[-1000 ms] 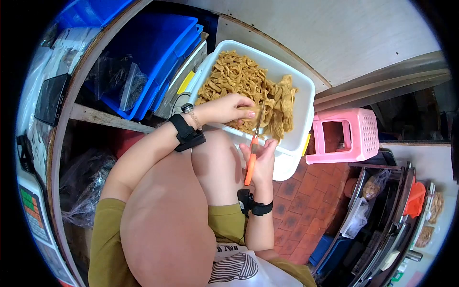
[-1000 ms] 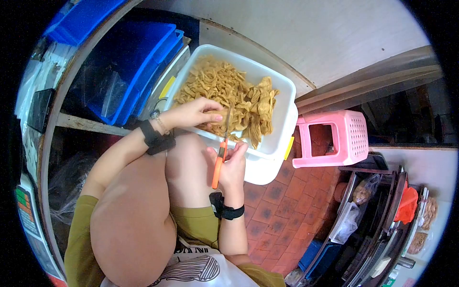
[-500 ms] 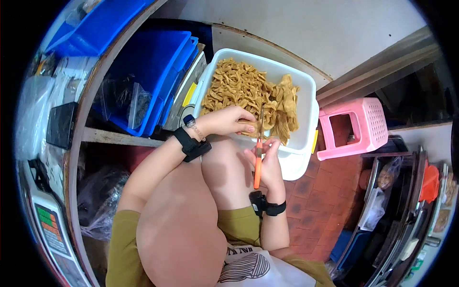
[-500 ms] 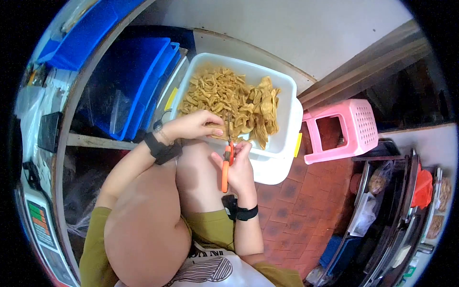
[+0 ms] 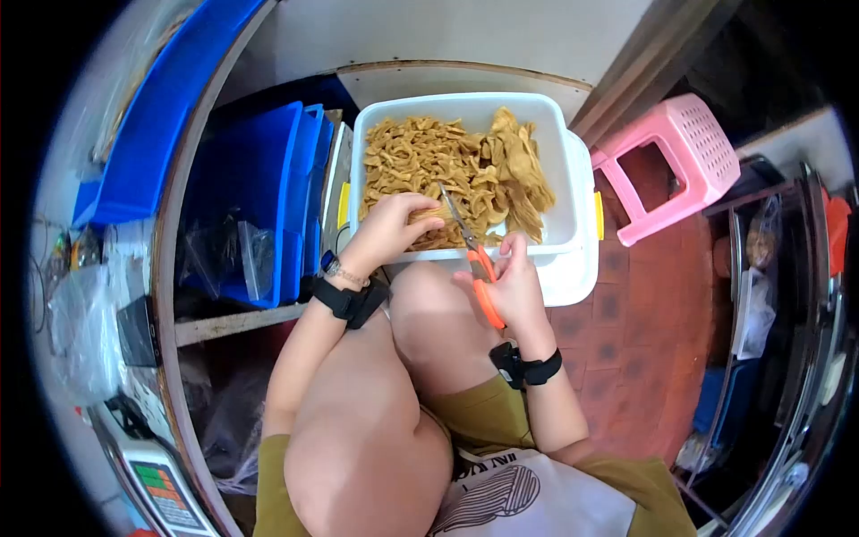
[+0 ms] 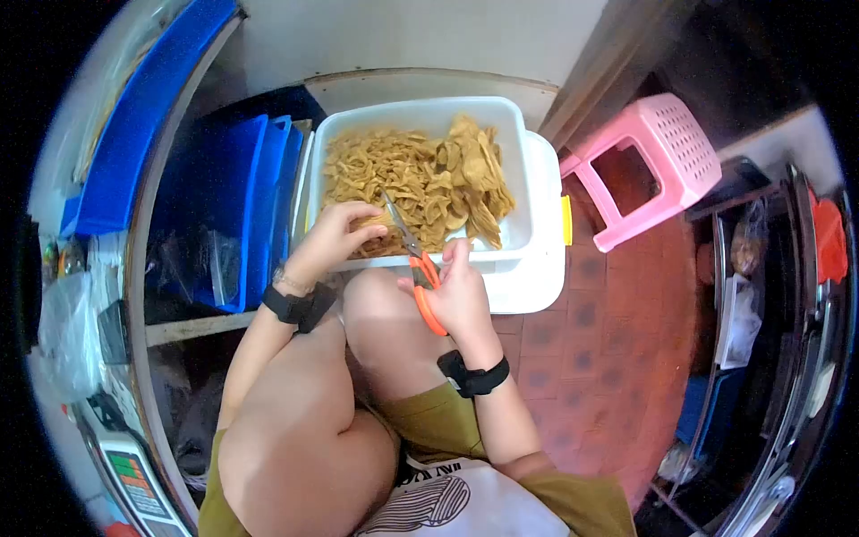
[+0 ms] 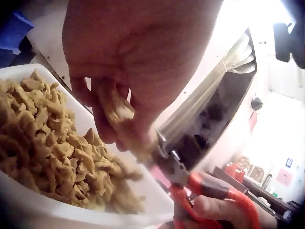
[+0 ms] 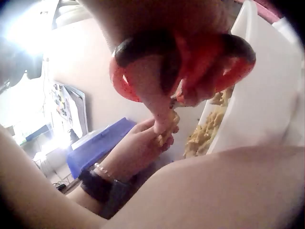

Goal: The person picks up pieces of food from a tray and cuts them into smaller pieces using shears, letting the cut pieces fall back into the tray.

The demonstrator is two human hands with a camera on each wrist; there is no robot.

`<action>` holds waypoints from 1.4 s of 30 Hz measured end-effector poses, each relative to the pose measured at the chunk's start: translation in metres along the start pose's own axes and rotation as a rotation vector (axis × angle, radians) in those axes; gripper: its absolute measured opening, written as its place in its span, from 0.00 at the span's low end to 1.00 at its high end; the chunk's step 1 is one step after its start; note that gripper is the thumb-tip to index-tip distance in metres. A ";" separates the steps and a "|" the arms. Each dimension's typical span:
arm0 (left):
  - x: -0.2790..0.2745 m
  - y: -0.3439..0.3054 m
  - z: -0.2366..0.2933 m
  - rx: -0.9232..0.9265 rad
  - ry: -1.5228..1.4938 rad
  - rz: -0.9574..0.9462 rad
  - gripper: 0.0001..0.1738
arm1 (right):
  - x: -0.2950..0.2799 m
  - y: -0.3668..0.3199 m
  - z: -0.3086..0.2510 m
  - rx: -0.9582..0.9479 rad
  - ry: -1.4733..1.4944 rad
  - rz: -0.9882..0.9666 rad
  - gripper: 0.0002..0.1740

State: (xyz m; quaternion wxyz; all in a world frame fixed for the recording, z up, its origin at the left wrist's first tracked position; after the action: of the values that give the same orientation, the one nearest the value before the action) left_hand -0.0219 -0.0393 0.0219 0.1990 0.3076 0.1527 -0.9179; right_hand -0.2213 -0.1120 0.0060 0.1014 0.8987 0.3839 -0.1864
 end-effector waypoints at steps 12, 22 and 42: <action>0.009 0.001 0.000 -0.122 -0.457 -0.238 0.12 | -0.002 -0.007 -0.003 -0.182 -0.104 -0.061 0.44; 0.016 -0.004 0.001 -0.177 -0.369 -0.347 0.14 | -0.009 -0.002 -0.010 -0.032 -0.241 -0.173 0.44; -0.001 0.004 0.002 -0.135 -0.697 -0.081 0.13 | -0.005 -0.009 0.004 -0.168 -0.075 -0.038 0.45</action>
State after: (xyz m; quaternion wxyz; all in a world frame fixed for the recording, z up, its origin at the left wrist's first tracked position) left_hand -0.0200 -0.0433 0.0238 0.2225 -0.0442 0.1479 -0.9626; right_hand -0.2321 -0.1099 0.0043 0.1869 0.8720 0.4111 -0.1889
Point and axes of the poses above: each hand's wrist, its own y-axis towards the middle knuckle, its own x-axis out of the palm, z = x × y, the point moved 3 cm from there along y, towards the middle knuckle, and after that the axes turned 13 degrees about -x, right-handed, at the moved point
